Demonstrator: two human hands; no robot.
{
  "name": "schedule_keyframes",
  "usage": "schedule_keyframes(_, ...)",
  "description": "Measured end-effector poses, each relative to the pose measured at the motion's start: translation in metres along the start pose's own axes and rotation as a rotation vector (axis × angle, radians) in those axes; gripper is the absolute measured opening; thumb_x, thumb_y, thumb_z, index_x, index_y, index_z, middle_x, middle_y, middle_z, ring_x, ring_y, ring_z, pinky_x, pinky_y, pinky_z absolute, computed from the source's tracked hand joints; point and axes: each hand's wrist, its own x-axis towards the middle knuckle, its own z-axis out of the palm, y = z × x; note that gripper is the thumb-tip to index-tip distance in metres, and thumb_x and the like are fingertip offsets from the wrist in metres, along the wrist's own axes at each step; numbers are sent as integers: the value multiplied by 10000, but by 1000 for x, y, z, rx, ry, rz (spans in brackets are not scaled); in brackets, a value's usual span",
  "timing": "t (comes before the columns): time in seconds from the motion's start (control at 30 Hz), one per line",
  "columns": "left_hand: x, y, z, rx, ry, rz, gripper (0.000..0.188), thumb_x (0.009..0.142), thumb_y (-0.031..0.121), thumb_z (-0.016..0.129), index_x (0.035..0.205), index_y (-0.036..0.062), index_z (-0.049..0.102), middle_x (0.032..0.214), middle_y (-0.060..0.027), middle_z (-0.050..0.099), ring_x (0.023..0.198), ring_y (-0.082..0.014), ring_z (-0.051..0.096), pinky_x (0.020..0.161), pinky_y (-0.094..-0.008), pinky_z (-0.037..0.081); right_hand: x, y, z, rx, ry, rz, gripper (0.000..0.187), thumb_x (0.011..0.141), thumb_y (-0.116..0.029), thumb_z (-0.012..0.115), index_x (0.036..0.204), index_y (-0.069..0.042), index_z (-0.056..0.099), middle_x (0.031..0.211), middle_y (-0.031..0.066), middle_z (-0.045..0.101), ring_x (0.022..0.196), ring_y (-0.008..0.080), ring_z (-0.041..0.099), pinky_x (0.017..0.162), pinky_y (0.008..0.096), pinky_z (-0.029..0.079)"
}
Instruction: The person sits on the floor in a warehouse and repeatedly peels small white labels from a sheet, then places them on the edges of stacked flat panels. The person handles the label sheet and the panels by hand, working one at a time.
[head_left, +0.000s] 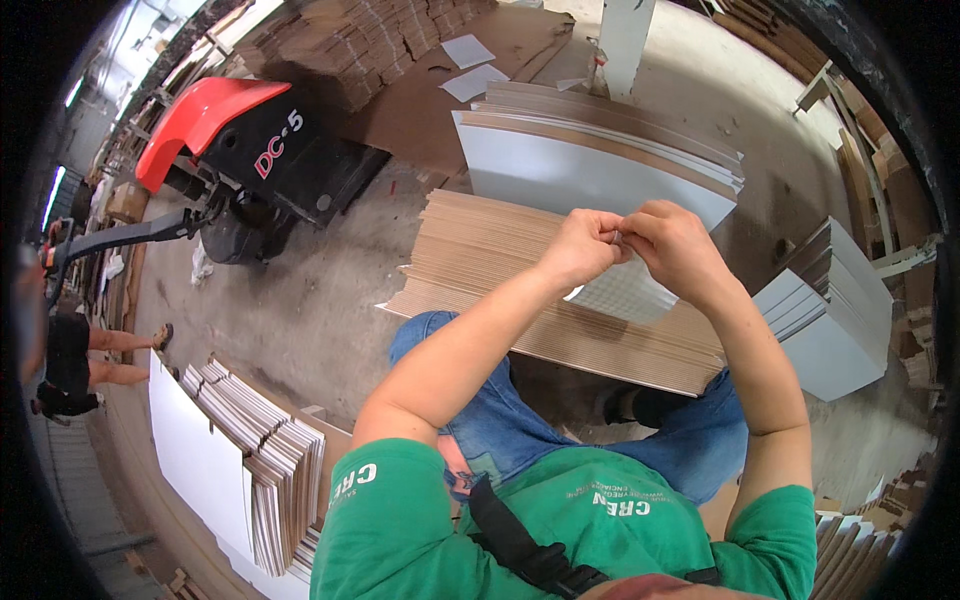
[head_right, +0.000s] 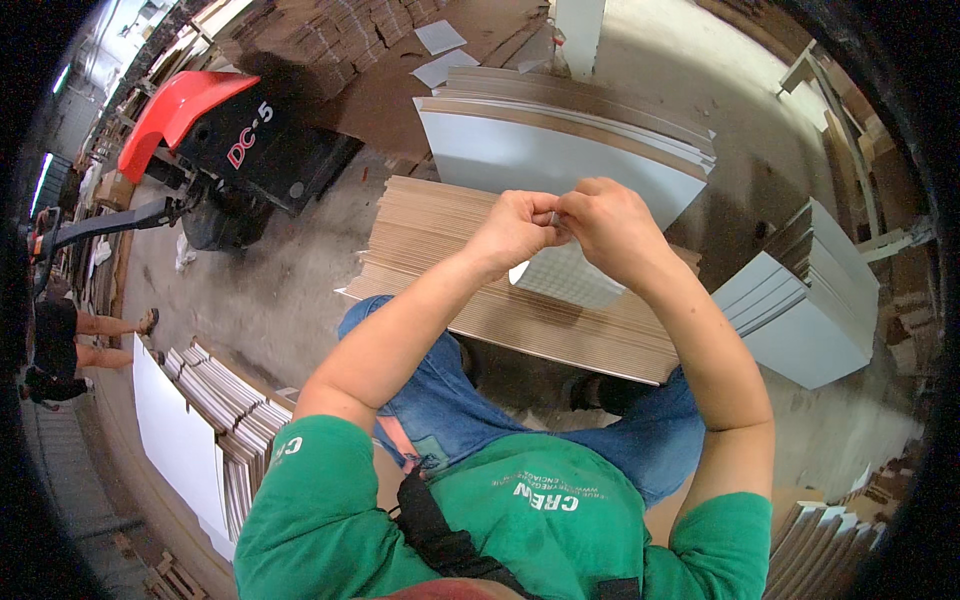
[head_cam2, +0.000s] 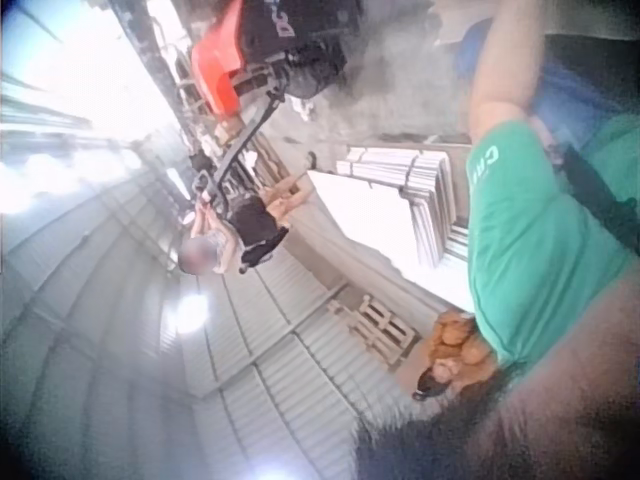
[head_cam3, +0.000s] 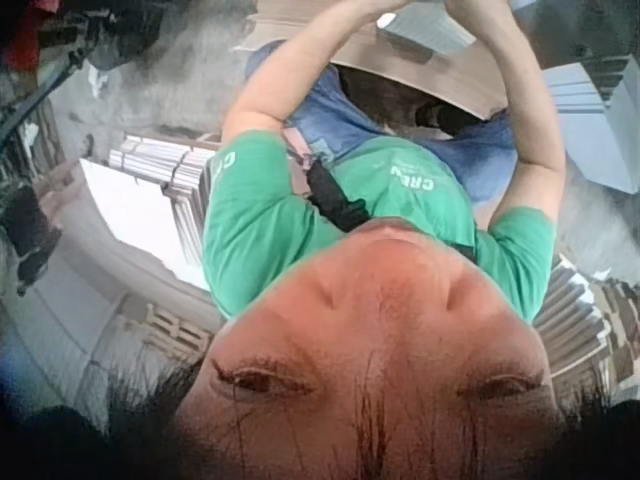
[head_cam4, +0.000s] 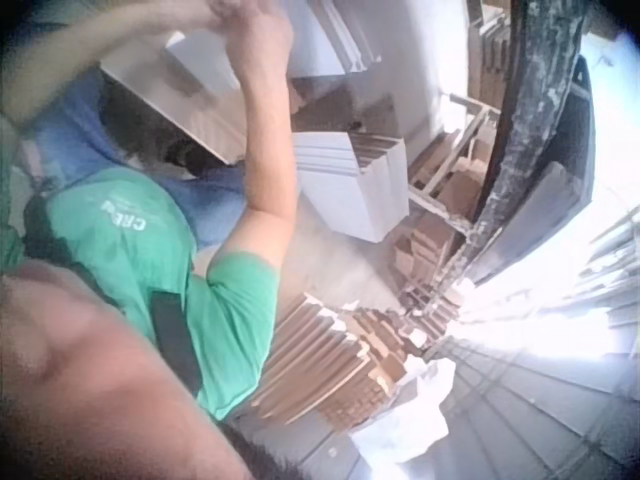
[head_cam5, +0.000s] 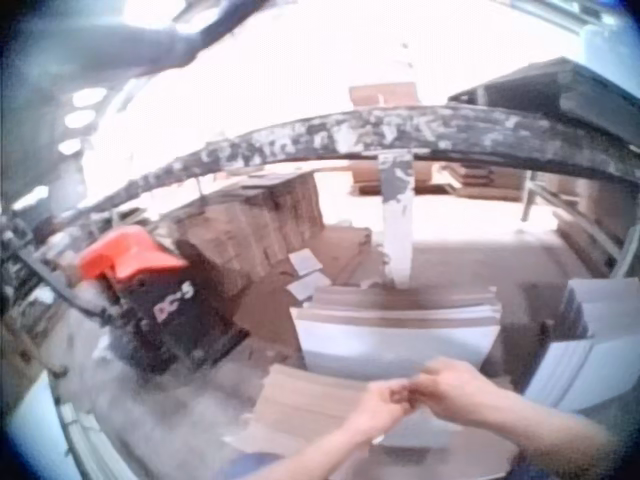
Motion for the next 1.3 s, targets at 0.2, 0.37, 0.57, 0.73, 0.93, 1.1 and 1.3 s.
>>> schedule_keyframes(0.2, -7, -3, -9, -67, 7, -73, 239, 758, -74, 561, 992, -42, 597, 900, -65, 622, 821, -115, 584, 745, -245, 483, -6, -10, 19, -203, 53, -47, 110, 669, -43, 601, 778, -50, 591, 751, 81, 557, 751, 259, 548, 649, 357, 474)
schedule_keyframes(0.37, -17, -8, -24, -147, -64, -83, 278, 727, -85, 570, 1001, -45, 592, 891, -76, 626, 825, -130, 589, 753, -255, 483, -11, -25, 36, -320, 111, -92, 128, 669, -42, 607, 790, -44, 566, 773, 86, 557, 760, 257, 549, 639, 353, 474)
schedule_keyframes(0.57, -29, 0, -33, -92, -52, -73, 453, 621, -120, 632, 1064, -49, 565, 947, -96, 632, 847, -142, 594, 780, -267, 470, -6, -10, -2, 661, -85, 334, 91, 812, -86, 592, 886, -35, 586, 806, 36, 567, 730, 134, 542, 639, 266, 449)
schedule_keyframes(0.73, -33, 11, -34, -114, 17, -78, 443, 643, -74, 664, 1074, -46, 563, 941, -102, 634, 835, -153, 597, 775, -276, 466, -8, 26, -19, 1352, 110, 481, 175, 859, -154, 565, 959, -12, 586, 846, 44, 600, 736, 106, 548, 671, 247, 478)
schedule_keyframes(0.93, -30, 10, -27, 28, 86, -77, 356, 695, -34, 669, 1041, -31, 588, 925, -107, 634, 798, -144, 599, 724, -266, 487, -27, 72, 10, 1477, 226, 657, 150, 869, -156, 547, 941, -27, 571, 823, 43, 587, 729, 118, 553, 666, 255, 489)
schedule_keyframes(1.1, -34, 2, -35, -126, 51, -71, 279, 737, -9, 642, 1014, -20, 607, 907, -105, 636, 791, -141, 603, 696, -261, 506, -34, 103, 55, 1430, 268, 791, 122, 867, -160, 548, 892, -41, 551, 775, 29, 552, 695, 119, 526, 628, 261, 469)
schedule_keyframes(1.3, -35, 9, -38, -154, -63, -111, 226, 775, 28, 624, 996, -19, 625, 923, -98, 636, 810, -143, 603, 730, -259, 502, -43, 162, 114, 784, 262, 831, 168, 796, -176, 583, 839, -15, 562, 738, 69, 575, 671, 188, 556, 611, 303, 458)
